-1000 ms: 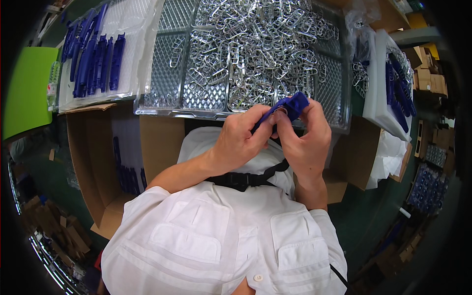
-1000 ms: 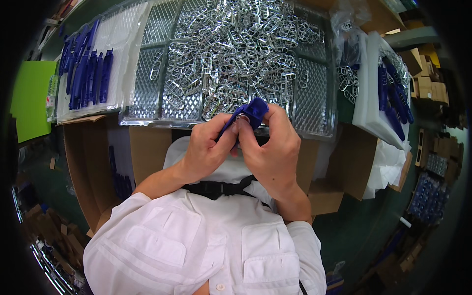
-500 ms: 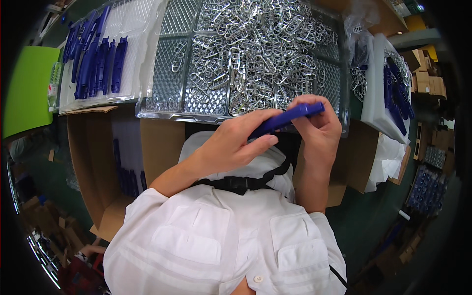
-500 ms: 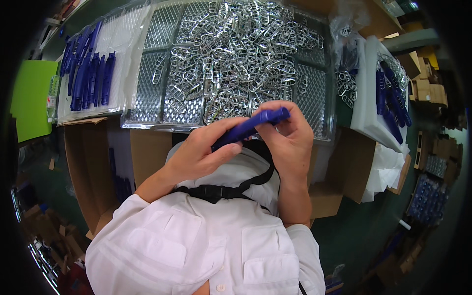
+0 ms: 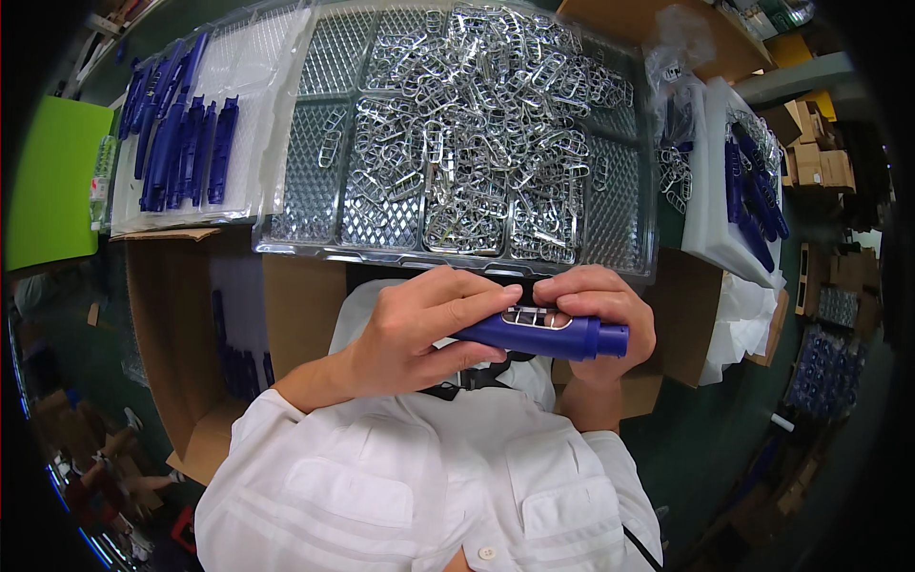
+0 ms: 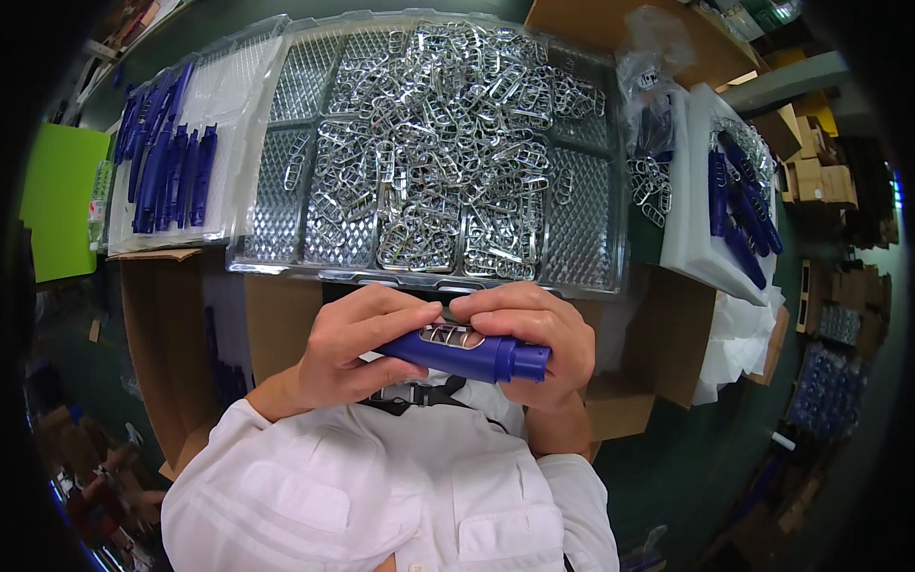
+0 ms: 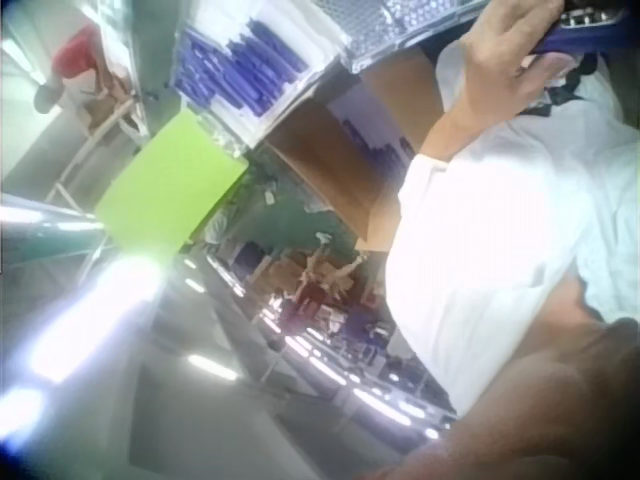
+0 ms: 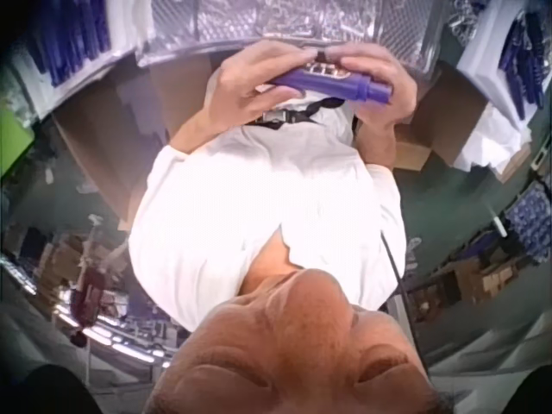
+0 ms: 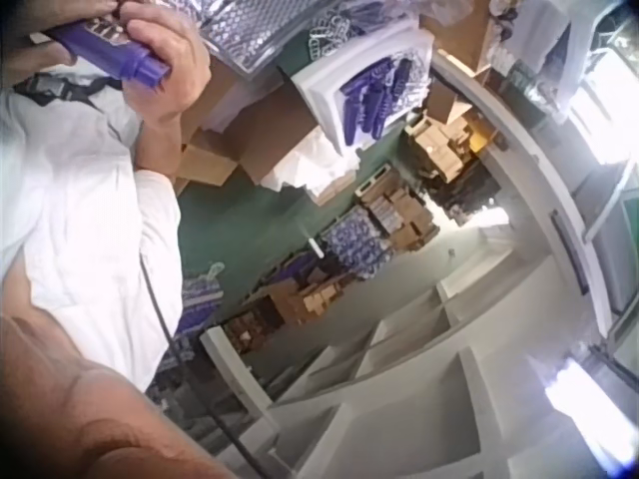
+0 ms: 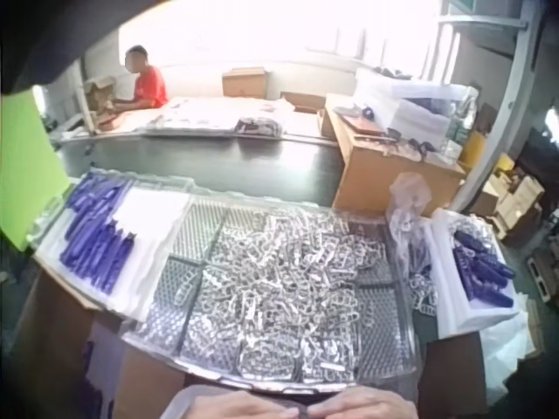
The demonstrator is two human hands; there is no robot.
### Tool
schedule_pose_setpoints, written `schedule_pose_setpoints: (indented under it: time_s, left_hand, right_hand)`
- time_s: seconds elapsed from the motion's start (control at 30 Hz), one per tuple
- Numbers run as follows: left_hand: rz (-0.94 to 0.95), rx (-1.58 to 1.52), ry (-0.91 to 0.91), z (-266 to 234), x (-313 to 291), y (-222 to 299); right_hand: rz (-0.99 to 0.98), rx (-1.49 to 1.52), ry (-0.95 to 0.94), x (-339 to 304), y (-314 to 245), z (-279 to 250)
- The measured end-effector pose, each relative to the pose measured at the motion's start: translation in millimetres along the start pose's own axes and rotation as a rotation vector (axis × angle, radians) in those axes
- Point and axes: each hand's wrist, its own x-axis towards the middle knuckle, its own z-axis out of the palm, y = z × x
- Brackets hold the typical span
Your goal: Insert small metal springs and components into blue plastic electronic housings.
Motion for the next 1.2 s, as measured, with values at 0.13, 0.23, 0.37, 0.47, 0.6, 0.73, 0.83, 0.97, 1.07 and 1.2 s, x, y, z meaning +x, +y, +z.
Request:
schedule_pose_setpoints:
  time_s: [0.13,0.23,0.37,0.47,0.6,0.73,0.83,0.97,1.07,1.2]
  left_hand:
    - [0.08,0.112,0.002,1,4,7]
    - [0.11,0.172,-0.012,1,5,7]
    - [0.09,0.185,0.014,-2,5,14]
    - [0.11,0.207,0.014,-5,6,12]
    - [0.124,0.241,0.04,-8,7,11]
    - [0.096,0.246,0.05,-13,9,13]
    - [0.083,0.268,0.062,-17,10,13]
    - [0.087,0.313,0.08,-34,20,4]
    - [-0.093,0.271,0.132,-73,49,-2]
    - [-0.387,0.167,0.277,-150,128,-56]
  right_hand:
    - [-0.116,0.068,0.024,-9,16,-4]
    - [-0.164,0.115,0.014,-5,21,-9]
    - [-0.128,0.166,-0.026,-5,18,-19]
    - [-0.107,0.175,-0.048,-4,17,-19]
    - [-0.04,0.224,-0.003,-12,27,-17]
    - [0.016,0.245,0.021,-9,35,-13]
    - [0.076,0.234,0.031,-6,37,-9]
    - [0.161,0.216,0.088,-5,37,-9]
    - [0.358,0.222,0.204,-15,37,-24]
    - [0.427,0.211,0.198,-25,41,-43]
